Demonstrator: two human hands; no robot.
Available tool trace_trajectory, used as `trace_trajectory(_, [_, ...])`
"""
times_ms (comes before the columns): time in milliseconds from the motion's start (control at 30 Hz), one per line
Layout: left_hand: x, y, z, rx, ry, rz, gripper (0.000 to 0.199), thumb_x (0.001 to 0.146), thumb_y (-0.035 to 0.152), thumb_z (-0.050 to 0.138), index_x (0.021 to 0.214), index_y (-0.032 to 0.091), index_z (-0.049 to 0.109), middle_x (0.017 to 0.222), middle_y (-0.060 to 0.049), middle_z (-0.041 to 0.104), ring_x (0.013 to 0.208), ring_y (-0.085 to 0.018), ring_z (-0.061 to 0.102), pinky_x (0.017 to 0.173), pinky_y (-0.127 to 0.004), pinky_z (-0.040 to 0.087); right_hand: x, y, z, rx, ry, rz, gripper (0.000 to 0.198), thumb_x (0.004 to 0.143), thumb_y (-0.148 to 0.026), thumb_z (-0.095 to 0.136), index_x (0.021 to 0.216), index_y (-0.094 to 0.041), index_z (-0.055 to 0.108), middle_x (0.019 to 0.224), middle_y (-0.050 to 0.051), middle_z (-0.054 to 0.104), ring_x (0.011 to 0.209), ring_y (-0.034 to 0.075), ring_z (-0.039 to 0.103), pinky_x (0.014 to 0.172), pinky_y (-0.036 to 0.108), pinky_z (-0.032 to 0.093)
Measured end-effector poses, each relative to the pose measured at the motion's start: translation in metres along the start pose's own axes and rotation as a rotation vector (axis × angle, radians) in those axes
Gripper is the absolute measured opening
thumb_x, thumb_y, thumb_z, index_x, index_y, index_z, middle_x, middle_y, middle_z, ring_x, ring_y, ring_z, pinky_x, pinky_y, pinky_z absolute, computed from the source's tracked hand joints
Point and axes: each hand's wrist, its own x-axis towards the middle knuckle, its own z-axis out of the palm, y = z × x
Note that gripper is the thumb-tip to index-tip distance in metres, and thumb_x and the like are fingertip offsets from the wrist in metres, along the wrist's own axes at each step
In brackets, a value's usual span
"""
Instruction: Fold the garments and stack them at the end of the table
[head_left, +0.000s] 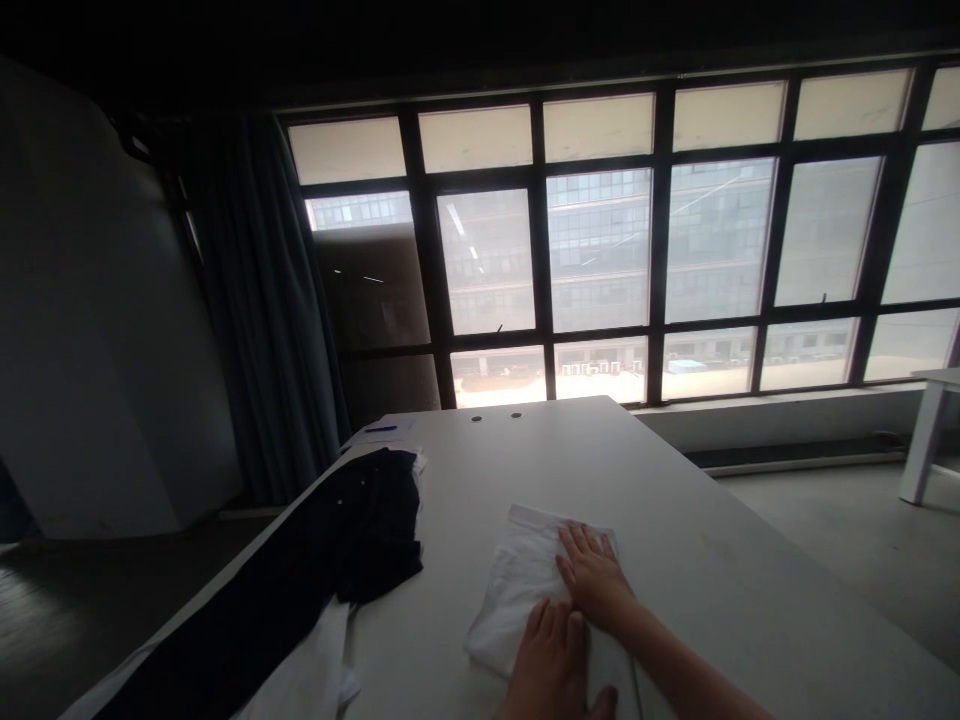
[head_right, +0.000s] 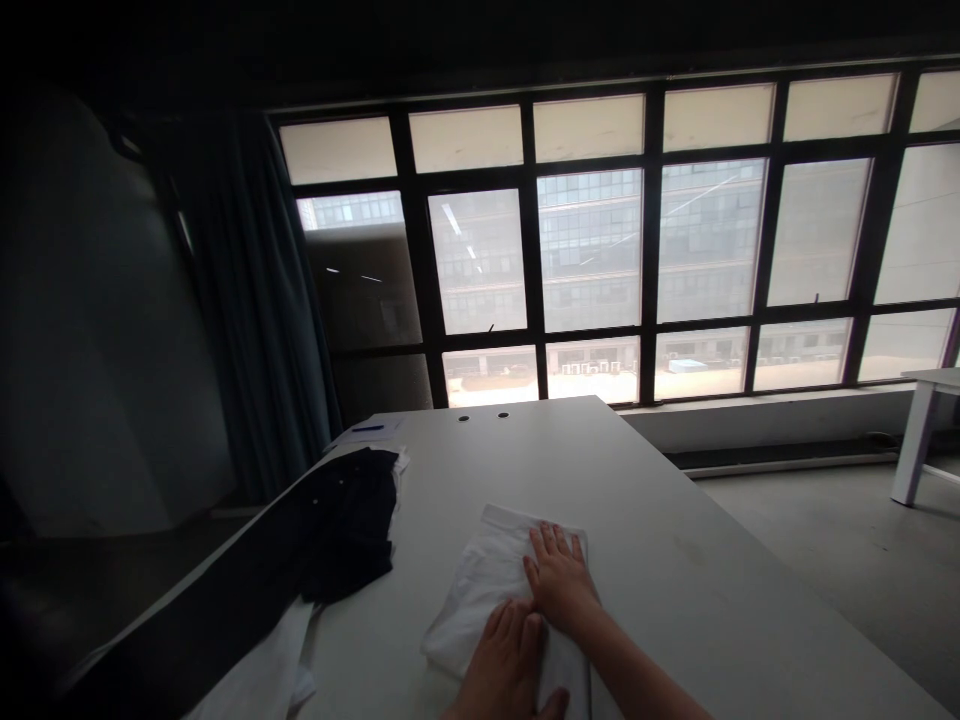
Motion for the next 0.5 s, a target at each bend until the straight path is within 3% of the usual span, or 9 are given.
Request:
trace_trajectory(100, [-0.010,-0.010,-0.018,-0.029,-0.107,-0.070,0.094,0.077,0.076,0.057,0.150,0.019,0.041,0.157,-0.020,0.035,0.144,-0.047,0.026,0.112,-0.074,0.017,0.003,0.010,-0.003,0.009,0.009,0.015,0.063,0.099,-0.048,0.028,0.155,-0.020,0.032,0.163,0.009,0.025,0.151,0.029,0.017,0.121,0.053,0.008])
trace_trajectory(200, [-0.012,-0.021,-0.037,-0.075,-0.202,-0.175,0.097,0.077,0.083,0.052,0.156,0.032,0.029,0.165,-0.013,0.015,0.148,-0.050,0.007,0.110,-0.079,0.007,0.004,0.017,-0.003,0.008,0.012,0.038,0.065,0.098,-0.052,0.029,0.156,-0.021,0.030,0.164,0.008,0.023,0.151,0.028,0.016,0.121,0.053,0.008])
trace_trajectory(367, [-0.003,-0.040,-0.046,-0.100,-0.225,-0.359,0.074,0.092,0.077,0.030,0.154,0.037,0.031,0.165,-0.010,0.014,0.150,-0.041,0.002,0.116,-0.068,0.006,0.001,0.021,-0.005,-0.003,0.020,0.072,0.067,0.097,-0.055,0.030,0.156,-0.023,0.030,0.164,0.007,0.023,0.151,0.028,0.018,0.120,0.056,0.000])
trace_trajectory(500, [0.001,-0.054,-0.054,-0.019,-0.246,-0.510,0.085,0.084,0.083,0.039,0.155,0.039,0.025,0.166,-0.005,0.008,0.147,-0.050,-0.002,0.109,-0.078,-0.002,-0.002,0.023,-0.010,-0.016,0.008,0.073,0.069,0.096,-0.058,0.028,0.156,-0.022,0.031,0.163,0.008,0.024,0.150,0.029,0.021,0.119,0.056,0.005])
